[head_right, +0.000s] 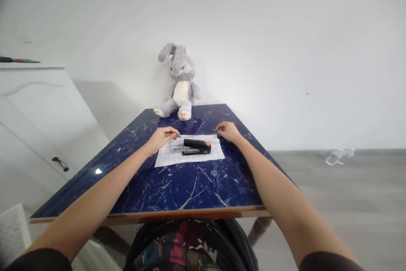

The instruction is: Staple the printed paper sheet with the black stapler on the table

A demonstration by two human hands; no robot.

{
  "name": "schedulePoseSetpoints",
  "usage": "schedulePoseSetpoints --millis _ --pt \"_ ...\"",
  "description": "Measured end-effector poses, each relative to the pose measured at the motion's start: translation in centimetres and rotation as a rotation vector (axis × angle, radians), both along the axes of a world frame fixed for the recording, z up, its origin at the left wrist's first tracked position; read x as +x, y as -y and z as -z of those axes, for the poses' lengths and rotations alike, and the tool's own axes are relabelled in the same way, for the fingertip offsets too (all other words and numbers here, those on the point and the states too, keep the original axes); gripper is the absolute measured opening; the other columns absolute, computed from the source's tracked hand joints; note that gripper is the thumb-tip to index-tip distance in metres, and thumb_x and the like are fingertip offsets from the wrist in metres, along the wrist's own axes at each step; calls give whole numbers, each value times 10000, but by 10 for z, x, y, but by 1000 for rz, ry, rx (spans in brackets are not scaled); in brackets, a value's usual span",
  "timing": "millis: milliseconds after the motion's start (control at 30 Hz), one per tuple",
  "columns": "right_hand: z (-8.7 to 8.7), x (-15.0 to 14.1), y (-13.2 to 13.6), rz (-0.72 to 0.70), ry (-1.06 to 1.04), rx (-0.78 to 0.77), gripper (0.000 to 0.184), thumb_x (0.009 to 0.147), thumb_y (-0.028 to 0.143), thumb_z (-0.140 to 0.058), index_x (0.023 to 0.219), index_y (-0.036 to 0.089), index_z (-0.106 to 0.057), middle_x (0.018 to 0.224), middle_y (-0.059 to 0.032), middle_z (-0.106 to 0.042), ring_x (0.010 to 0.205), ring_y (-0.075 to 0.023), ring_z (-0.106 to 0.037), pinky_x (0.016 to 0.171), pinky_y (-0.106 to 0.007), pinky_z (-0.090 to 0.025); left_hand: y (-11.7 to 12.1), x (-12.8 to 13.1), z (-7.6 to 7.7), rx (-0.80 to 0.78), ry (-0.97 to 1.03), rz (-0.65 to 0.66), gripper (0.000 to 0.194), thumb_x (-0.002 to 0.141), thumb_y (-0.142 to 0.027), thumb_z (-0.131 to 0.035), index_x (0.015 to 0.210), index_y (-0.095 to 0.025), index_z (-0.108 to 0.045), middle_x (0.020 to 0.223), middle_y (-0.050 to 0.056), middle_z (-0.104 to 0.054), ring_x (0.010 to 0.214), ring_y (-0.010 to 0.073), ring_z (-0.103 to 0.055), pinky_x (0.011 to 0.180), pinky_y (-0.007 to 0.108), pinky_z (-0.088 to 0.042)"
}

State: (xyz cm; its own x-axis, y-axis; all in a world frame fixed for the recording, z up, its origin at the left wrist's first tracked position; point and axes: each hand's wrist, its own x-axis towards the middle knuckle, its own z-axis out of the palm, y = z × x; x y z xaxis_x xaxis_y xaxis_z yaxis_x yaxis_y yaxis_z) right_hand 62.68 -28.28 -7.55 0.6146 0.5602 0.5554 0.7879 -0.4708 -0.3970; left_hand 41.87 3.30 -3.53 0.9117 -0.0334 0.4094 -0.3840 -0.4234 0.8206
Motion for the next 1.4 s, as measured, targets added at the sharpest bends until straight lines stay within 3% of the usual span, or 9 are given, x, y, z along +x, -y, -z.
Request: schedulePoseSetpoints --millis 167,300,433,567,700,833,933,1067,1400 --pt "3 0 -2 -33 -11 -13 236 744 104 -606 861 212 -780 881 -12 -764 794 -165 -679 807 -265 -517 2 0 3 -233 -153 8 374 764 -436 -817 964 -124 -767 786 75 -730 759 168 -681 815 326 -553" --pt "2 -3 -3 -35 -33 -9 259 764 99 -574 864 218 -781 896 -13 -773 815 -175 -684 814 -278 -523 6 -1 3 -465 -244 95 334 760 -365 -836 970 -115 -767 926 105 -744 799 145 -675 862 320 -559" --pt "-2 -8 -4 -22 -68 -29 258 743 100 -588 856 227 -783 890 -11 -776 819 -190 -691 834 -301 -538 6 2 6 -603 -291 58 226 800 -211 -790 1005 -126 -750 1001 114 -743 747 112 -666 839 300 -577" --pt "-4 -8 -2 50 -91 -1 249 731 104 -594 829 234 -783 870 -11 -779 830 -197 -712 856 -300 -552 3 4 9 -656 -358 17 164 797 -161 -780 951 -106 -767 977 129 -751 822 142 -705 916 305 -575" --pt "-5 -2 5 175 -112 54 258 768 125 -563 879 213 -778 883 -31 -783 858 -199 -734 851 -293 -564 2 3 10 -469 -300 6 299 705 -240 -867 965 -123 -778 907 110 -765 858 181 -724 897 319 -577" --pt "-5 1 11 245 -152 55 222 764 155 -586 864 201 -779 815 -32 -776 808 -204 -735 808 -293 -571 7 -3 5 -29 -181 3 289 679 -324 -864 886 -140 -780 801 84 -761 755 200 -722 755 305 -578" --pt "-5 -1 11 246 -168 35 225 748 154 -594 853 207 -785 802 -22 -775 787 -192 -729 812 -282 -564 12 -7 3 164 -178 90 259 682 -307 -842 872 -146 -773 824 81 -765 765 203 -725 732 280 -561" --pt "-6 -4 9 215 -176 4 234 731 144 -599 842 215 -793 794 -15 -773 792 -191 -724 823 -276 -558 14 -10 2 238 -159 147 197 699 -292 -808 827 -153 -754 825 72 -755 749 189 -712 713 260 -544" --pt "-9 -8 7 168 -173 -47 226 710 134 -610 811 208 -798 710 -16 -752 721 -190 -707 787 -278 -566 15 -10 1 238 -157 179 189 705 -301 -801 811 -159 -734 824 66 -740 748 180 -696 728 265 -532"
